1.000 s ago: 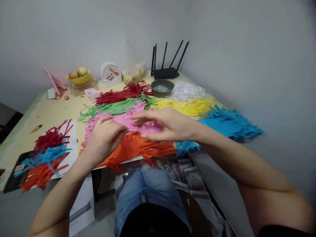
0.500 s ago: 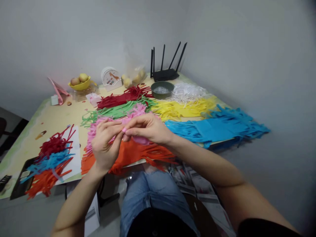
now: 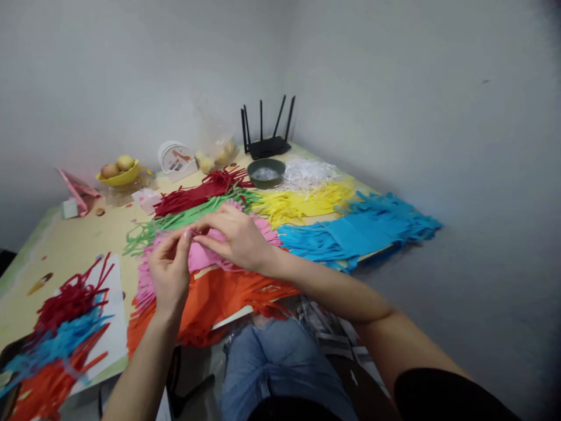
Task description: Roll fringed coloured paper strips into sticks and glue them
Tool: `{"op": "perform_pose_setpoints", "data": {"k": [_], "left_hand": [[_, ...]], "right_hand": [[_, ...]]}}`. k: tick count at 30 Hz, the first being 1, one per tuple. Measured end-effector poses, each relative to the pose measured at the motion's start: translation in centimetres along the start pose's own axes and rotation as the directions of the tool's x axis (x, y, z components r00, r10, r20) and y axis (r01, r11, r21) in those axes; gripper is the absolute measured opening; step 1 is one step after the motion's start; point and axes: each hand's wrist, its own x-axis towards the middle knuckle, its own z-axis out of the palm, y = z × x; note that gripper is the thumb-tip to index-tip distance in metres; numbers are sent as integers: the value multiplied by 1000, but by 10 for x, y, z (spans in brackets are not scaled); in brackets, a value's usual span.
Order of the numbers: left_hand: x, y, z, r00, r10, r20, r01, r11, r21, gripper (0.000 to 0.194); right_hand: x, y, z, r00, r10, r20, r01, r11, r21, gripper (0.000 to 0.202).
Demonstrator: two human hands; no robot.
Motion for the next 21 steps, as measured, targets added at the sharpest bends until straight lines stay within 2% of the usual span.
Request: {"op": "perform_pose_setpoints", "data": {"k": [3, 5, 7, 13, 16, 18, 19, 20, 21], "left_hand": [[13, -4, -1, 986, -42, 160, 43, 999, 1, 27], [21, -7, -1, 950, -96, 297, 102, 995, -2, 30], [28, -11, 0, 913, -152, 378, 170, 985, -16, 33], [49, -31, 12, 855, -281, 435, 331, 943, -41, 35], [58, -40, 17, 841, -308, 445, 341, 940, 6, 36], [62, -45, 18, 841, -349, 413, 370, 929, 33, 36], [64, -47, 18, 840, -383, 385, 400, 916, 38, 37], [65, -49, 18, 835, -421, 354, 436, 899, 41, 38], [66, -51, 16, 828, -457, 323, 470, 881, 41, 39]], "right_hand": [[10, 14, -10, 996, -82, 44, 79, 995, 67, 23], [17, 25, -17, 989, -97, 116, 81, 987, 138, 19], [22, 35, -23, 978, -100, 186, 68, 983, 168, 14], [25, 61, -16, 975, -64, 212, 20, 979, 202, 12], [40, 90, -20, 952, -65, 298, -6, 973, 229, 17], [60, 127, -37, 925, 52, 376, -94, 991, 96, 24], [72, 152, -49, 909, 189, 370, -176, 982, -69, 26], [83, 178, -63, 865, 367, 344, -265, 914, -309, 29], [93, 207, -77, 803, 527, 276, -326, 778, -538, 33]]}}
